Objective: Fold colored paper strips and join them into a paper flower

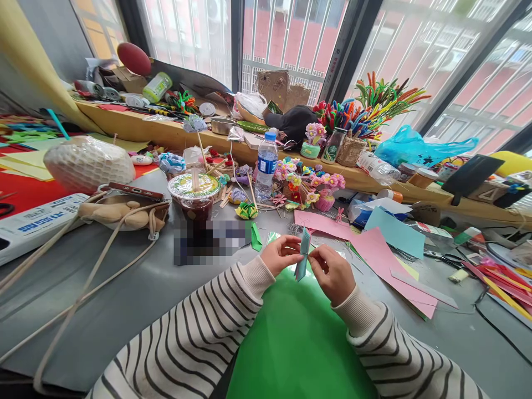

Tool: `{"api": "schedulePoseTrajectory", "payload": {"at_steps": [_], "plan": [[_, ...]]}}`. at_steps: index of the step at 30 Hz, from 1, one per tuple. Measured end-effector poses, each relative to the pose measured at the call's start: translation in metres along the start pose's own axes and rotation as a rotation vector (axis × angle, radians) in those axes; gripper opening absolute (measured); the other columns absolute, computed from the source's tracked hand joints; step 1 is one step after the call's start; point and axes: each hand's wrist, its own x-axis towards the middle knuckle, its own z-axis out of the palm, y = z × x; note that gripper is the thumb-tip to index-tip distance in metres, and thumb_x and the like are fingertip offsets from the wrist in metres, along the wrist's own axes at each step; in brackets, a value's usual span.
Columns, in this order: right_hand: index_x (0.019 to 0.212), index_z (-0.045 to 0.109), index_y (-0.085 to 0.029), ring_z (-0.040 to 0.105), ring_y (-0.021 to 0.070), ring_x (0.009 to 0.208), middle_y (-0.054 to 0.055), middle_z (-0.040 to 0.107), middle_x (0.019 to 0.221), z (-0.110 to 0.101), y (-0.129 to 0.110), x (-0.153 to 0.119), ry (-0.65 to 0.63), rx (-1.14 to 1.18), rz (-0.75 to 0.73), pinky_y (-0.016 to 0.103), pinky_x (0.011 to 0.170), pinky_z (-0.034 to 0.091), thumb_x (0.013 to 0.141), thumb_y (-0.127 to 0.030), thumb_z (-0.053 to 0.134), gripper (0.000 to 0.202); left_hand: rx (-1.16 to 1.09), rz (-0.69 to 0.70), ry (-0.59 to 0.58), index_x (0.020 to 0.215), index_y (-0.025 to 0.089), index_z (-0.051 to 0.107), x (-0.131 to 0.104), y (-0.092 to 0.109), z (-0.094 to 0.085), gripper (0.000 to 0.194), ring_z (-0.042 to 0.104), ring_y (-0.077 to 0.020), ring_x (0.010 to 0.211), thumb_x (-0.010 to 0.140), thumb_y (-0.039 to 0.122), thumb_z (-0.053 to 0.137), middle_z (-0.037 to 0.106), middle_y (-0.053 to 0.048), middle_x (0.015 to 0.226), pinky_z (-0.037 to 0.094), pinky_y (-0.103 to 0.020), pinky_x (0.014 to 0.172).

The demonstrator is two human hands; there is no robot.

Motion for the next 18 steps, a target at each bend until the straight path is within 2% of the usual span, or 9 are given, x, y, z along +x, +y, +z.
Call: {"api": "schedulePoseTrajectory", "payload": {"at_steps": [3,6,11,15,18], "plan": [[0.061,0.047,-0.017,0.042,0.0112,0.051,0.0,0.046,0.057,0.001,0.001,0.0,-0.021,0.025,0.034,0.023,0.049,0.033,0.075,-0.022,0.043,0.016,0.121,0.088,-0.056,0.085,0.015,0.054,-0.002,0.0,0.0,0.033,0.059,-0.0149,0.073,0.056,0.017,0.069,0.06,-0.003,0.077,0.046,-0.03,0.069],[0.063,0.05,-0.017,0.04,0.0108,0.049,-0.001,0.045,0.055,0.002,0.003,0.0,-0.043,0.099,0.124,0.022,0.046,0.033,0.075,-0.025,0.043,0.016,0.279,0.193,-0.049,0.085,0.015,0.055,-0.005,0.001,0.002,0.023,0.059,-0.0152,0.077,0.063,0.014,0.062,0.061,-0.004,0.079,0.046,-0.031,0.073],[0.063,0.055,-0.017,0.038,0.0106,0.049,-0.001,0.046,0.054,0.003,0.007,0.004,-0.113,0.383,0.281,0.022,0.044,0.031,0.069,-0.037,0.048,0.022,0.488,0.358,-0.015,0.076,0.014,0.056,-0.01,0.005,0.006,0.01,0.058,-0.0144,0.075,0.067,0.011,0.056,0.06,-0.004,0.075,0.046,-0.029,0.075],[0.06,0.053,-0.017,0.034,0.0075,0.041,-0.006,0.039,0.045,0.004,0.007,0.007,-0.216,0.754,0.581,0.021,0.038,0.027,0.058,-0.04,0.056,0.023,0.51,0.367,-0.015,0.078,0.014,0.056,-0.012,0.009,0.006,0.011,0.058,-0.0149,0.075,0.068,0.014,0.057,0.061,-0.004,0.075,0.047,-0.029,0.074],[0.059,0.054,-0.017,0.035,0.0067,0.04,-0.007,0.037,0.043,0.004,0.004,0.007,-0.249,0.895,0.726,0.02,0.038,0.028,0.056,-0.038,0.059,0.021,0.442,0.311,-0.004,0.079,0.015,0.057,-0.011,0.008,0.005,0.013,0.059,-0.0145,0.074,0.066,0.017,0.061,0.062,-0.004,0.077,0.046,-0.029,0.075]]}}
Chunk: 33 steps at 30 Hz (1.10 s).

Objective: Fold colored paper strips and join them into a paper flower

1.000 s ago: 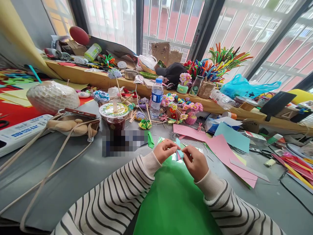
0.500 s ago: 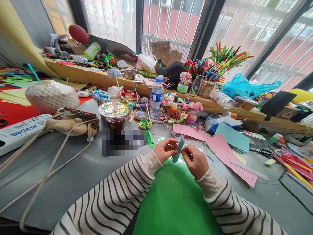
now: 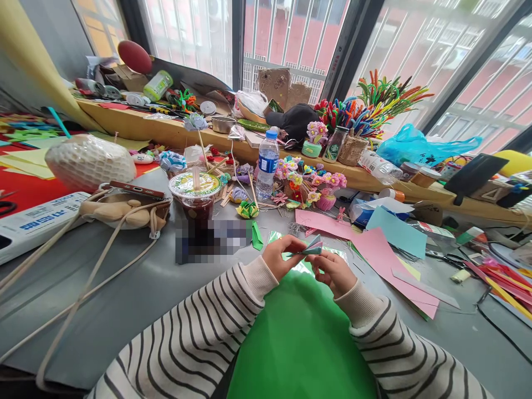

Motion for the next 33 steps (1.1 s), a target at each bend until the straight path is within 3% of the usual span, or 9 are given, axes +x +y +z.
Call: {"api": "schedulePoseTrajectory", "payload": {"at_steps": [4,8,13,17,22,27,33], "plan": [[0.061,0.055,-0.016,0.041,0.0063,0.045,-0.006,0.043,0.047,0.002,-0.004,-0.002,-0.026,0.038,0.049,0.018,0.04,0.032,0.055,-0.038,0.064,0.024,-0.264,-0.179,0.046,0.076,0.014,0.054,0.005,-0.008,-0.001,0.027,0.059,-0.013,0.069,0.056,0.019,0.07,0.062,-0.002,0.072,0.046,-0.029,0.071],[0.063,0.056,-0.015,0.042,0.0052,0.043,-0.005,0.047,0.048,-0.004,-0.01,-0.004,-0.101,-0.048,-0.01,0.017,0.039,0.032,0.057,-0.041,0.065,0.028,-0.483,-0.342,0.102,0.074,0.013,0.051,0.009,-0.011,-0.004,0.043,0.058,-0.011,0.064,0.04,0.017,0.078,0.06,0.002,0.065,0.045,-0.027,0.067],[0.067,0.059,-0.014,0.044,0.0054,0.044,-0.003,0.051,0.054,-0.018,-0.01,-0.006,-0.243,-0.118,-0.116,0.019,0.04,0.034,0.063,-0.044,0.06,0.03,-0.712,-0.468,0.044,0.078,0.013,0.049,0.009,-0.005,-0.004,0.052,0.058,-0.0095,0.059,0.036,0.015,0.08,0.059,0.003,0.062,0.045,-0.026,0.066],[0.069,0.059,-0.015,0.043,0.0066,0.045,-0.003,0.051,0.055,-0.02,-0.006,-0.006,-0.129,-0.132,-0.27,0.021,0.042,0.036,0.066,-0.042,0.059,0.027,-0.81,-0.549,-0.005,0.08,0.014,0.05,0.008,-0.003,-0.004,0.052,0.058,-0.0085,0.058,0.037,0.011,0.079,0.059,0.004,0.064,0.045,-0.022,0.062],[0.076,0.058,-0.018,0.047,0.0093,0.054,0.001,0.054,0.066,-0.008,-0.005,-0.01,0.035,-0.183,-0.493,0.021,0.044,0.04,0.073,-0.036,0.054,0.019,-0.855,-0.587,-0.049,0.082,0.015,0.052,0.008,-0.003,-0.005,0.045,0.06,-0.0094,0.064,0.045,0.008,0.076,0.062,0.002,0.072,0.045,-0.02,0.062],[0.077,0.059,-0.018,0.051,0.011,0.06,0.003,0.056,0.071,-0.004,-0.006,-0.015,0.067,-0.269,-0.58,0.021,0.046,0.041,0.075,-0.031,0.053,0.014,-0.873,-0.618,-0.042,0.084,0.015,0.051,0.007,-0.002,-0.004,0.04,0.061,-0.0099,0.066,0.051,0.007,0.072,0.062,0.0,0.077,0.045,-0.02,0.064],[0.073,0.057,-0.018,0.053,0.0126,0.064,0.002,0.056,0.07,-0.002,-0.005,-0.017,0.134,-0.349,-0.641,0.023,0.05,0.044,0.076,-0.026,0.053,0.009,-0.883,-0.63,-0.036,0.081,0.014,0.052,0.006,-0.002,-0.002,0.044,0.061,-0.0104,0.061,0.046,0.01,0.077,0.062,0.0,0.071,0.046,-0.02,0.058]]}}
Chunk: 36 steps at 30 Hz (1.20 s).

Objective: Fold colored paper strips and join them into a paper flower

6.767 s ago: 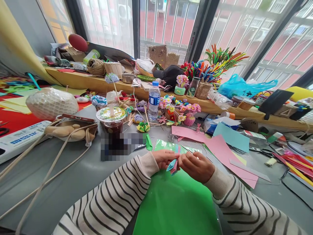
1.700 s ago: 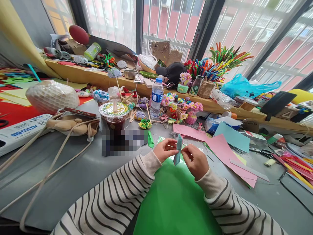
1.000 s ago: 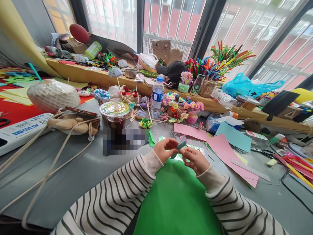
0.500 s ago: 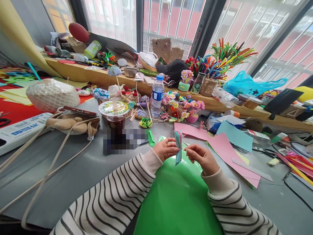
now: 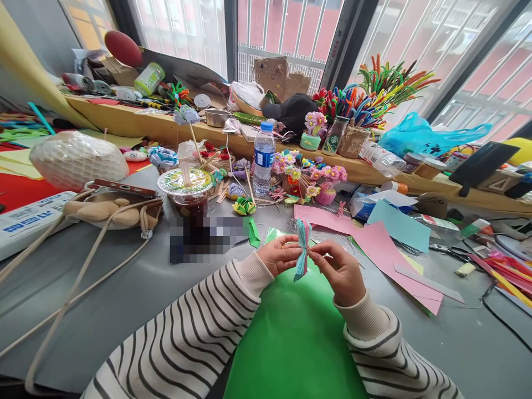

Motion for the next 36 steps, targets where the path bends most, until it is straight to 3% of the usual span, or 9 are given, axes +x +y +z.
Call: {"api": "schedulePoseTrajectory", "payload": {"at_steps": [9,16,19,24,27,31,36], "plan": [[0.074,0.056,-0.019,0.048,0.0105,0.053,0.002,0.055,0.067,0.004,0.0,-0.003,0.144,-0.374,-0.223,0.024,0.049,0.044,0.077,-0.02,0.047,0.01,0.105,0.059,0.056,0.072,0.014,0.061,0.001,-0.005,0.0,0.033,0.059,-0.0102,0.064,0.044,0.019,0.078,0.062,0.001,0.07,0.045,-0.025,0.069],[0.075,0.057,-0.018,0.05,0.0137,0.06,0.005,0.057,0.069,0.008,0.01,-0.005,0.132,-0.517,-0.287,0.026,0.053,0.043,0.077,-0.018,0.047,0.011,0.307,0.062,0.188,0.08,0.015,0.063,0.001,-0.005,0.002,0.039,0.058,-0.0109,0.064,0.045,0.023,0.077,0.064,-0.001,0.074,0.038,-0.021,0.054],[0.075,0.058,-0.019,0.05,0.0131,0.06,0.004,0.058,0.071,0.006,0.009,-0.004,0.096,-0.406,-0.194,0.026,0.052,0.043,0.077,-0.022,0.048,0.011,0.311,0.069,0.192,0.079,0.014,0.062,0.002,-0.005,0.002,0.044,0.059,-0.0119,0.064,0.04,0.024,0.079,0.064,-0.002,0.075,0.039,-0.021,0.055],[0.073,0.057,-0.017,0.05,0.0114,0.056,0.002,0.056,0.066,-0.001,0.014,0.002,0.152,-0.003,0.205,0.023,0.047,0.042,0.07,-0.04,0.055,0.023,0.218,0.08,0.013,0.08,0.012,0.059,0.002,-0.006,0.001,0.045,0.063,-0.0177,0.069,0.041,0.025,0.079,0.066,-0.006,0.075,0.044,-0.03,0.068],[0.072,0.058,-0.017,0.042,0.0078,0.046,-0.002,0.05,0.058,-0.001,0.024,0.005,0.1,0.247,0.372,0.022,0.042,0.037,0.062,-0.046,0.061,0.032,0.231,0.066,-0.035,0.079,0.012,0.058,0.001,-0.006,0.001,0.044,0.064,-0.0176,0.066,0.042,0.024,0.079,0.067,-0.005,0.072,0.045,-0.029,0.065],[0.074,0.061,-0.017,0.035,0.0048,0.042,-0.005,0.046,0.054,0.002,0.032,0.005,-0.002,0.451,0.487,0.02,0.041,0.031,0.062,-0.045,0.062,0.03,0.321,-0.018,-0.075,0.081,0.012,0.059,-0.002,-0.005,0.003,0.041,0.063,-0.0184,0.065,0.048,0.03,0.076,0.067,-0.007,0.073,0.044,-0.025,0.055],[0.069,0.061,-0.016,0.033,0.0044,0.043,-0.005,0.045,0.055,0.006,0.029,0.003,0.004,0.476,0.466,0.02,0.041,0.028,0.059,-0.041,0.066,0.028,0.384,-0.019,-0.116,0.081,0.01,0.062,-0.003,-0.007,0.004,0.039,0.062,-0.0166,0.062,0.056,0.039,0.069,0.067,-0.008,0.07,0.046,-0.027,0.057]]}}
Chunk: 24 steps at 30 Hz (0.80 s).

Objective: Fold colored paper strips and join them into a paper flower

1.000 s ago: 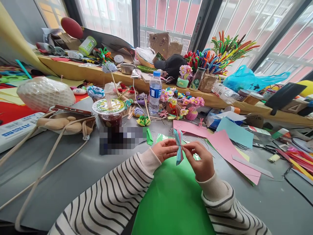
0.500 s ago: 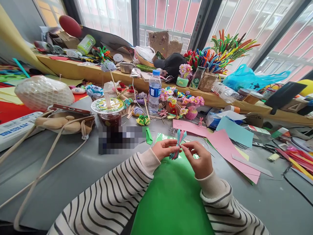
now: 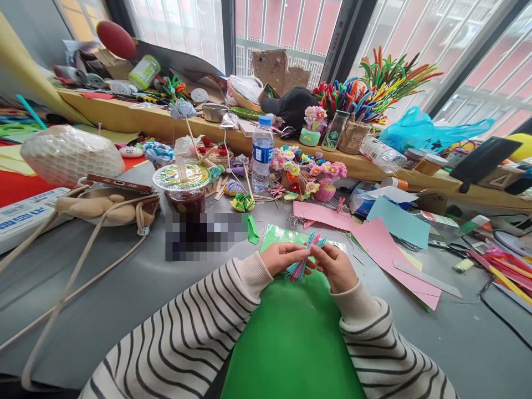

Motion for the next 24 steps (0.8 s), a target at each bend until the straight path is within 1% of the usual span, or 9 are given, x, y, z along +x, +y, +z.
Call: {"api": "schedulePoseTrajectory", "payload": {"at_steps": [4,8,12,16,18,22,24], "plan": [[0.068,0.06,-0.015,0.033,0.0051,0.044,-0.005,0.044,0.052,0.0002,0.0004,-0.0006,-0.003,-0.046,-0.006,0.021,0.042,0.027,0.059,-0.041,0.066,0.028,0.091,0.04,0.011,0.079,0.01,0.064,0.0,-0.0014,-0.0002,0.035,0.062,-0.0165,0.063,0.058,0.038,0.068,0.066,-0.008,0.07,0.047,-0.026,0.056],[0.064,0.057,-0.015,0.032,0.0048,0.044,-0.006,0.04,0.05,-0.0009,0.0015,-0.0003,-0.003,-0.053,-0.003,0.021,0.042,0.025,0.06,-0.041,0.066,0.028,0.21,0.105,0.017,0.083,0.01,0.065,-0.0031,-0.0005,0.0024,0.036,0.062,-0.0163,0.063,0.062,0.04,0.064,0.066,-0.008,0.072,0.047,-0.023,0.052],[0.062,0.054,-0.015,0.029,0.0043,0.043,-0.007,0.037,0.049,-0.0001,0.0012,-0.0005,0.012,-0.046,0.002,0.02,0.041,0.022,0.059,-0.042,0.066,0.029,0.342,0.19,0.046,0.08,0.01,0.065,-0.0047,-0.0032,0.0052,0.039,0.06,-0.014,0.056,0.066,0.046,0.058,0.064,-0.008,0.069,0.043,-0.02,0.044],[0.061,0.053,-0.015,0.029,0.0044,0.043,-0.007,0.038,0.05,0.0024,0.0003,-0.0006,0.051,-0.079,0.006,0.021,0.041,0.022,0.057,-0.044,0.066,0.032,0.445,0.248,0.092,0.072,0.01,0.065,-0.0031,-0.0073,0.0054,0.04,0.056,-0.0099,0.047,0.068,0.048,0.054,0.061,-0.005,0.059,0.044,-0.02,0.046],[0.062,0.053,-0.015,0.03,0.0047,0.043,-0.006,0.041,0.051,0.0035,-0.0004,-0.0008,0.067,-0.101,-0.001,0.021,0.042,0.023,0.057,-0.045,0.066,0.033,0.451,0.242,0.096,0.071,0.009,0.064,-0.0029,-0.0073,0.0054,0.042,0.056,-0.0105,0.047,0.068,0.05,0.053,0.061,-0.005,0.059,0.044,-0.02,0.046],[0.064,0.055,-0.015,0.033,0.0052,0.045,-0.004,0.047,0.056,0.0048,-0.0021,-0.0017,0.076,-0.116,-0.026,0.022,0.044,0.027,0.058,-0.046,0.065,0.033,0.367,0.187,0.041,0.078,0.01,0.064,-0.0041,-0.0042,0.006,0.044,0.061,-0.0153,0.06,0.063,0.051,0.057,0.064,-0.009,0.073,0.045,-0.021,0.048],[0.064,0.055,-0.015,0.035,0.0057,0.046,-0.004,0.049,0.057,0.0053,-0.0025,-0.0021,0.077,-0.126,-0.036,0.022,0.046,0.029,0.058,-0.046,0.065,0.033,0.346,0.168,0.039,0.079,0.01,0.064,-0.0043,-0.0035,0.0064,0.044,0.062,-0.0166,0.064,0.06,0.049,0.06,0.065,-0.009,0.075,0.046,-0.022,0.05]]}}
